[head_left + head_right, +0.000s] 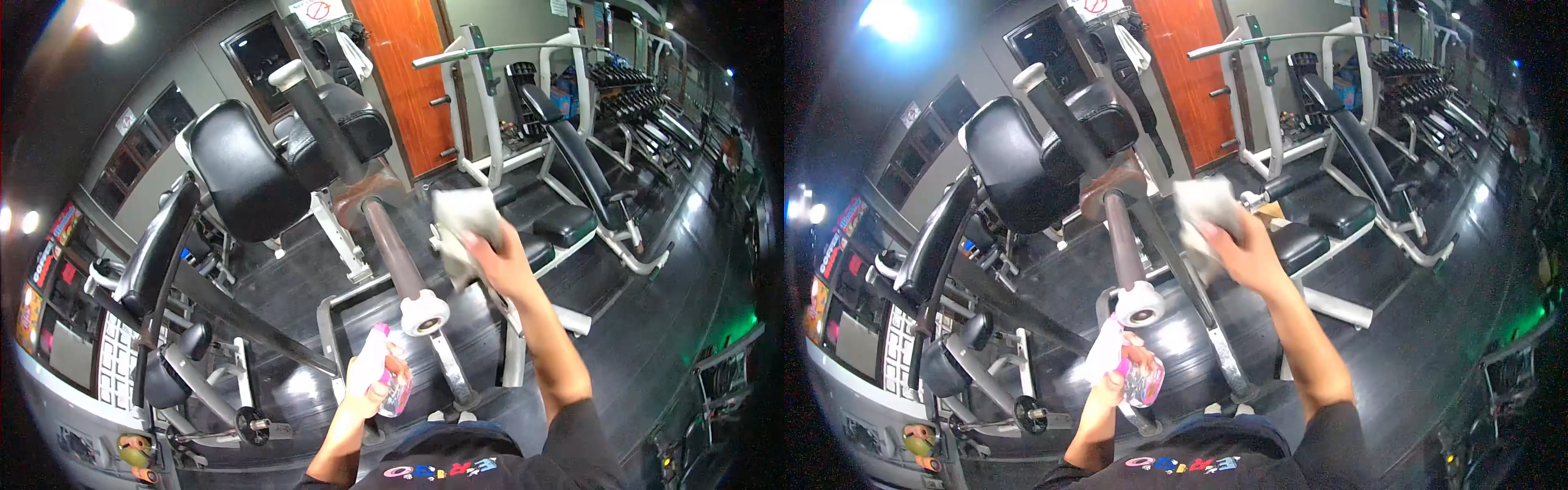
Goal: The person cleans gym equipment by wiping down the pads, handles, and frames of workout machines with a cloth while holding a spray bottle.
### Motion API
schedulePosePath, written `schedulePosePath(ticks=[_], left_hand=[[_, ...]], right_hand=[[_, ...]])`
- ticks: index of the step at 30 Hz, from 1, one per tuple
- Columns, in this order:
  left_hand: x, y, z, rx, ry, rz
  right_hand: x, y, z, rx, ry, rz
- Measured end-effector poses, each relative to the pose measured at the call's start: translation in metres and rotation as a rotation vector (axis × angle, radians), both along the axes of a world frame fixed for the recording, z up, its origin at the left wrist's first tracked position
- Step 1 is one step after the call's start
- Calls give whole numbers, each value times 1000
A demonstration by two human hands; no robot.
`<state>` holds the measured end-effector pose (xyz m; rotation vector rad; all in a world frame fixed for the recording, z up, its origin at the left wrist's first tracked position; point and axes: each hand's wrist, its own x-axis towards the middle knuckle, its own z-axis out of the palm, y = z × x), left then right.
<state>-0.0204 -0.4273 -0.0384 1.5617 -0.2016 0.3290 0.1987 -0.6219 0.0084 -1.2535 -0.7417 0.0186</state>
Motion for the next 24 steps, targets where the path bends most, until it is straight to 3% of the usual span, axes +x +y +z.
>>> schedulePosePath(ticks=[1,2,4,6,9,14,16,18,22,24], left_hand=[[-1,1,0,13,-18,2],[-2,2,-2,25,-37,4],[-11,4,-6,-18,-39,10],[-20,4,-6,-87,26,67],[-38,12,-7,-103,11,108],[-68,35,-16,-204,-44,179],[-66,35,-13,-230,-53,218],[-63,38,-18,-250,-29,286],[-42,35,-9,-113,19,168],[-31,38,-10,-92,-10,98]], right_hand=[[1,15,28,79,-225,-13],[10,24,57,-39,-713,-287],[2,44,83,-185,-785,-338],[0,68,71,-386,-858,-511],[-7,70,35,-224,-679,-466],[17,36,-24,-199,-602,-262],[26,37,0,-7,-538,-420],[19,35,47,159,-295,-292],[21,60,118,-186,-840,-423],[-6,69,134,-648,-816,-331]])
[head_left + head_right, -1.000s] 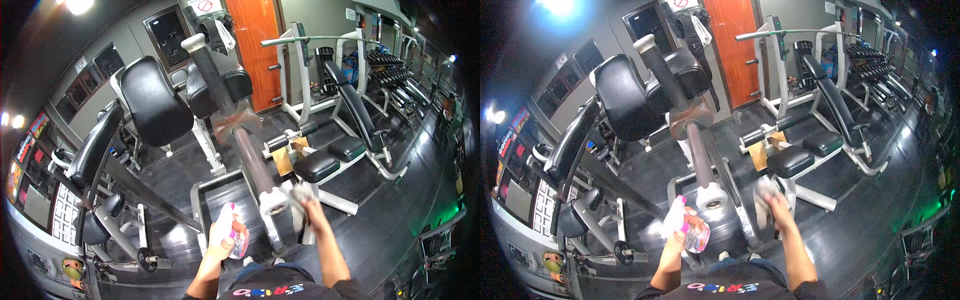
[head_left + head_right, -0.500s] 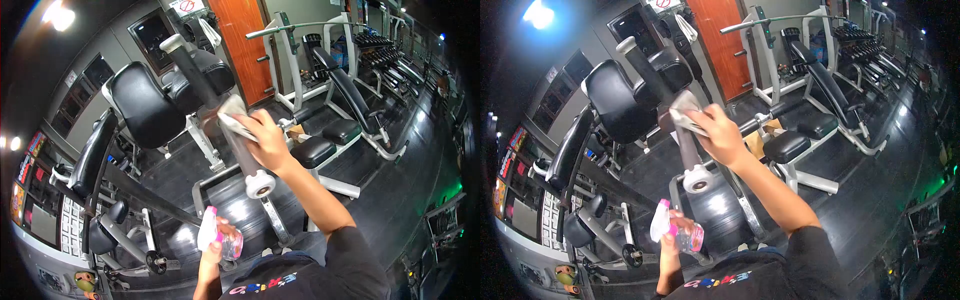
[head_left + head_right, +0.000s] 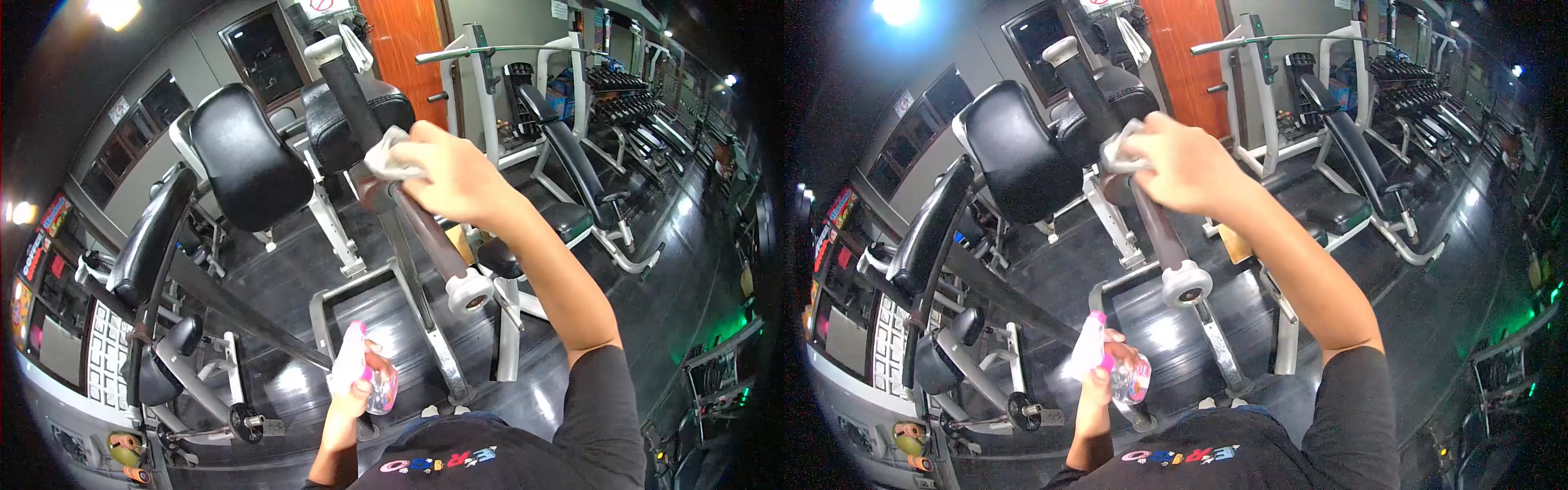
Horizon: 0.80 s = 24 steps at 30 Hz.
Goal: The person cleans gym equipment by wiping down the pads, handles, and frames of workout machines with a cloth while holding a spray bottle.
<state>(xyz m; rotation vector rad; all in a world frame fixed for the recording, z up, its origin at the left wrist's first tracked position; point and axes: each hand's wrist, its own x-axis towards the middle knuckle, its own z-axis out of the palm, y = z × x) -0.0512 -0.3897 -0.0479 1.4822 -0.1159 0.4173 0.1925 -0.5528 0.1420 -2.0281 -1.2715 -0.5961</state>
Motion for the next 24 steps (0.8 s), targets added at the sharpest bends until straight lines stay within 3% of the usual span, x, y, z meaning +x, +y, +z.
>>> schedulePosePath(ticks=[1,2,4,8,10,14,16,18,20,21,22,24], left_hand=[[5,2,0,27,-31,-63],[6,3,0,27,-35,-72],[6,7,-1,-16,-65,-115],[3,19,1,-90,-8,-88],[3,24,6,-92,-10,-85],[9,39,0,-115,-24,-115],[14,43,-3,-123,-27,-112],[21,46,-8,-128,-33,-146],[26,47,-11,-131,-35,-182],[28,47,-12,-134,-35,-207],[30,48,-13,-136,-35,-233],[35,55,-22,-120,-35,-307]], right_hand=[[-5,-2,12,-96,62,121],[9,-4,14,-144,73,409],[20,-9,20,-42,119,495],[41,-5,9,295,-135,212],[16,0,2,-57,-9,249],[0,-10,34,-269,163,377],[7,-13,48,-106,42,368],[14,-7,63,123,-212,187],[18,10,72,362,-133,63],[18,17,76,380,-176,28],[25,30,76,397,-393,-2],[17,40,64,118,-311,-83]])
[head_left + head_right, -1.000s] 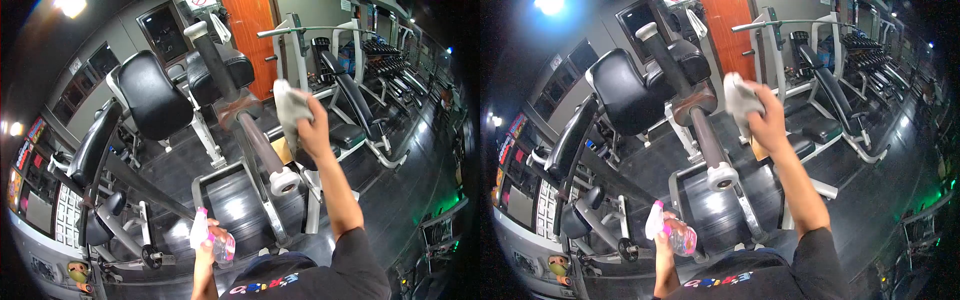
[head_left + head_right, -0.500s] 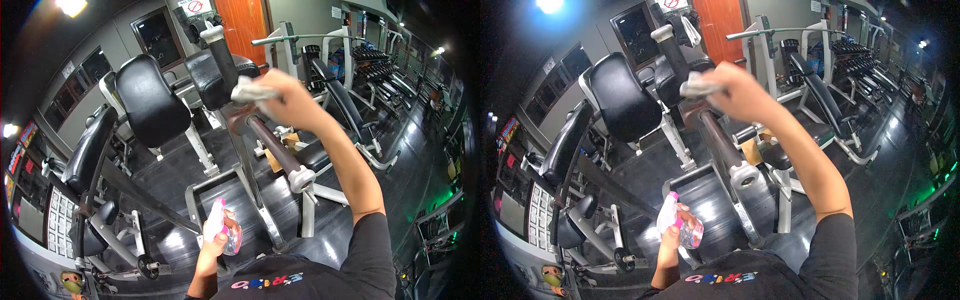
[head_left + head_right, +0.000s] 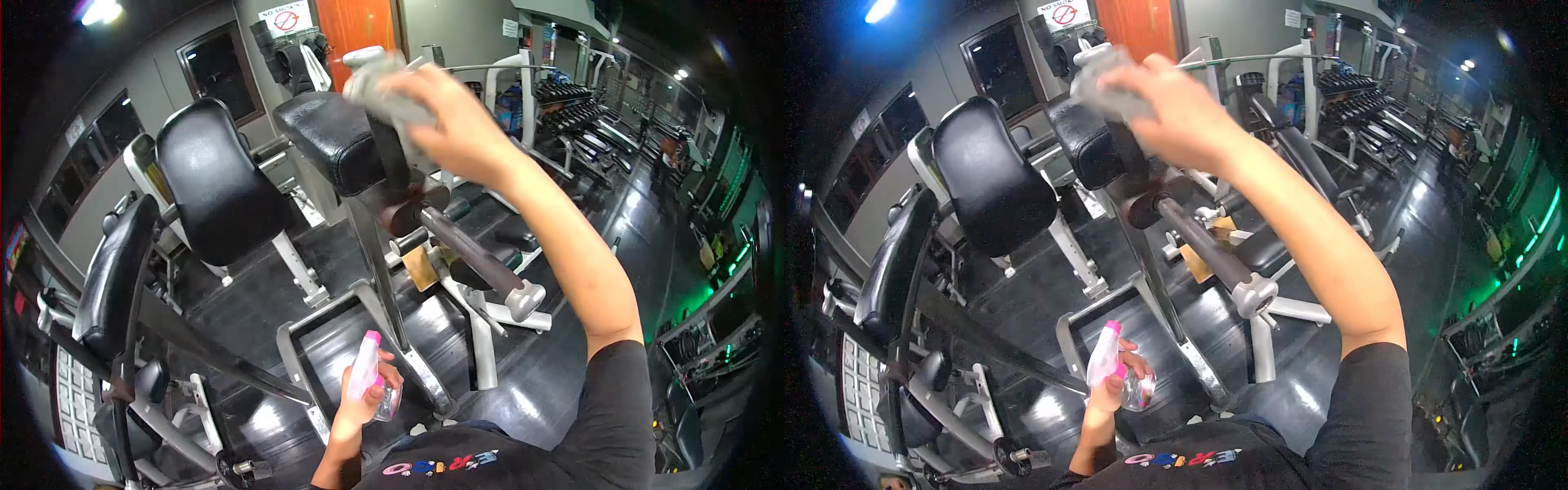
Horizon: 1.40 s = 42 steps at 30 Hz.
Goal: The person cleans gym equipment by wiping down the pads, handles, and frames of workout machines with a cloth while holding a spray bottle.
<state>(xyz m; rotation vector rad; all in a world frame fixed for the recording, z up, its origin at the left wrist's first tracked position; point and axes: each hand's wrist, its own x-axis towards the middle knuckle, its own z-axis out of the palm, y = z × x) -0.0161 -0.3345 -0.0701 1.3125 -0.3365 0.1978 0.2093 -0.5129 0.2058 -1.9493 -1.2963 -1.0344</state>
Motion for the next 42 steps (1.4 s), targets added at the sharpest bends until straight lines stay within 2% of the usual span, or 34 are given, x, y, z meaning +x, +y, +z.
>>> schedulePosePath(ticks=[1,2,4,5,7,8,10,11,14,17,18,21,23,26,35,42], left_hand=[[1,2,-1,24,-4,3],[2,4,-2,47,-10,8],[2,8,-4,21,-2,14],[0,12,-5,7,12,26],[-4,18,-3,10,24,25],[-5,21,-2,16,34,34],[-6,27,-1,13,24,36],[-8,29,-1,12,25,37],[-6,32,0,17,3,10],[-5,31,1,26,-33,4],[-6,31,2,27,-49,4],[-14,34,0,12,-63,37],[-21,40,-2,27,-61,57],[-29,42,0,46,-58,89],[-38,34,8,88,-49,127],[-35,26,-2,61,-58,116]], right_hand=[[-9,2,0,-97,74,91],[-23,-10,6,-356,176,-36],[-24,-33,1,-665,302,-37],[-17,-44,-4,-668,306,-44],[-1,-62,-17,-429,556,128],[1,-71,-21,-359,591,90],[-10,-77,-23,-281,495,-115],[-13,-76,-22,-279,492,-119],[-30,-66,-14,-176,454,-89],[-33,-40,-21,-94,443,98],[-35,-28,-27,-121,377,63],[-34,1,-57,-170,467,146],[-32,3,-62,-57,594,186],[-39,5,-54,-144,492,176],[-44,0,-55,-32,674,241],[-48,0,-52,-54,636,227]])
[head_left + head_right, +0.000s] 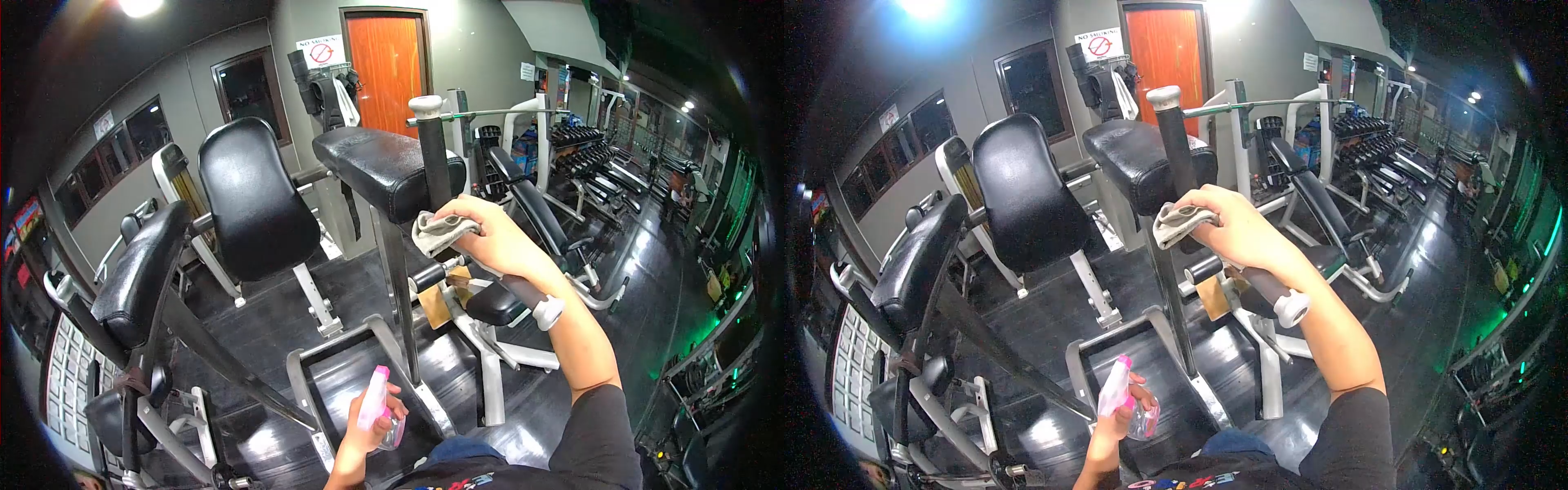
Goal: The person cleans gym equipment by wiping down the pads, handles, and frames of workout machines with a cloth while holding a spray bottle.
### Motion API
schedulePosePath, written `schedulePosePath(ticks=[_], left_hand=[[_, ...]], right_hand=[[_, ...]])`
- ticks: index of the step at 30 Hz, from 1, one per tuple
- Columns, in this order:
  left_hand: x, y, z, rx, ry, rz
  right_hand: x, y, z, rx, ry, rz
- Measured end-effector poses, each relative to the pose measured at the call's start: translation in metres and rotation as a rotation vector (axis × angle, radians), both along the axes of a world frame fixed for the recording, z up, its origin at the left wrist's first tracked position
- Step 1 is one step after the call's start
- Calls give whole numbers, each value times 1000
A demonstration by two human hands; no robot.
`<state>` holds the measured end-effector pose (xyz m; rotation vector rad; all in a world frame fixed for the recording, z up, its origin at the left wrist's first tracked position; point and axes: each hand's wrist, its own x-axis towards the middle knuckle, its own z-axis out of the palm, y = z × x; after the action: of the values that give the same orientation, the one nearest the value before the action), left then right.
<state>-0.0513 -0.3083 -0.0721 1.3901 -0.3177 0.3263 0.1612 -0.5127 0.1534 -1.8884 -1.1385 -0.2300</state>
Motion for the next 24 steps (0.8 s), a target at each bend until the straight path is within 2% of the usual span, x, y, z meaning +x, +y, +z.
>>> schedulePosePath(ticks=[3,6,7,19,24], left_hand=[[2,-5,0,-5,33,-1],[2,-13,6,-20,60,4],[4,-15,9,-23,55,10],[1,-34,25,26,30,68],[2,-49,29,-4,17,103]], right_hand=[[1,-1,-2,-3,-37,-27],[1,-2,-5,20,44,-17],[-2,-1,-1,2,-36,-29],[19,-14,-6,41,-127,47],[52,-49,-32,120,-207,73]])
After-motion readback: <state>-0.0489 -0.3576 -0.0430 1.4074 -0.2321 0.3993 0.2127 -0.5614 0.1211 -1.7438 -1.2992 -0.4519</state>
